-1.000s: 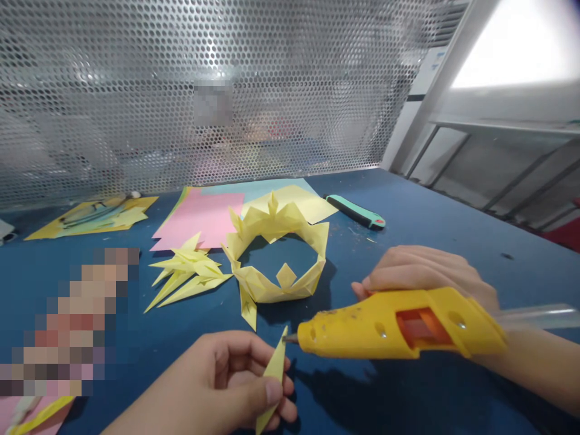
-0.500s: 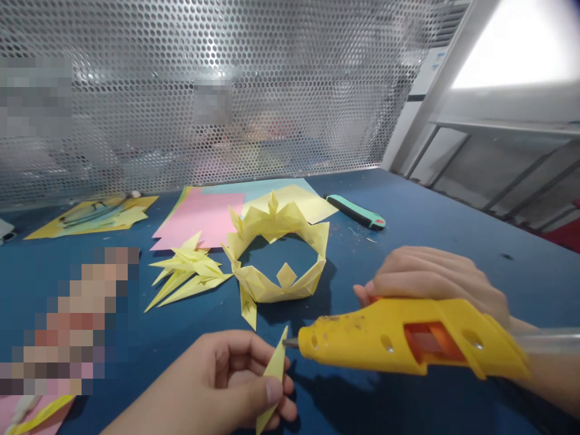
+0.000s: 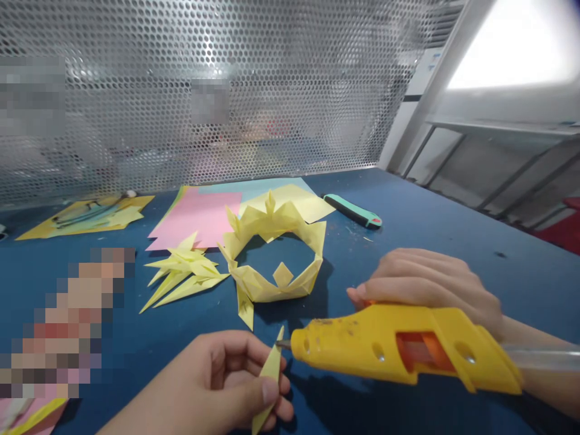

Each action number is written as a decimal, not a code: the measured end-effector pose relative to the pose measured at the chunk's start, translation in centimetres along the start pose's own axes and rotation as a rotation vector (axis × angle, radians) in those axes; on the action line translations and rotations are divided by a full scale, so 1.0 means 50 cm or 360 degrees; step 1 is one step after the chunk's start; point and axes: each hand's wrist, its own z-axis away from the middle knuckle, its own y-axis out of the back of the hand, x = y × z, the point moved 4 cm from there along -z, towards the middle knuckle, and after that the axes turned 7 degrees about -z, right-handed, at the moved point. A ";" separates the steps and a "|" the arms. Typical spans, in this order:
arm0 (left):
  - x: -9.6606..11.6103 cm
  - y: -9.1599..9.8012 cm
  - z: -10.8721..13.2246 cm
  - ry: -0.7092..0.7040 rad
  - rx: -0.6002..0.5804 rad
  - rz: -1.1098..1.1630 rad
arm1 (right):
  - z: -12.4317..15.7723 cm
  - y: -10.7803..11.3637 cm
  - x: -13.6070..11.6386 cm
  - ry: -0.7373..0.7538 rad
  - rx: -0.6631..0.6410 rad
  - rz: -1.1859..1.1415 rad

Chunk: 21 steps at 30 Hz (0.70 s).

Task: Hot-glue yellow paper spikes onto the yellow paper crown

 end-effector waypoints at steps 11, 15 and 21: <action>0.000 0.001 -0.001 0.0014 0.0014 -0.0002 | 0.011 0.001 0.012 0.0024 0.0085 0.0031; 0.003 0.000 0.001 0.0014 0.0011 0.0029 | 0.015 -0.001 0.005 0.0093 0.0141 -0.0006; 0.004 -0.002 0.002 0.0017 0.0016 0.0076 | 0.009 -0.002 -0.001 0.0069 0.0051 0.0003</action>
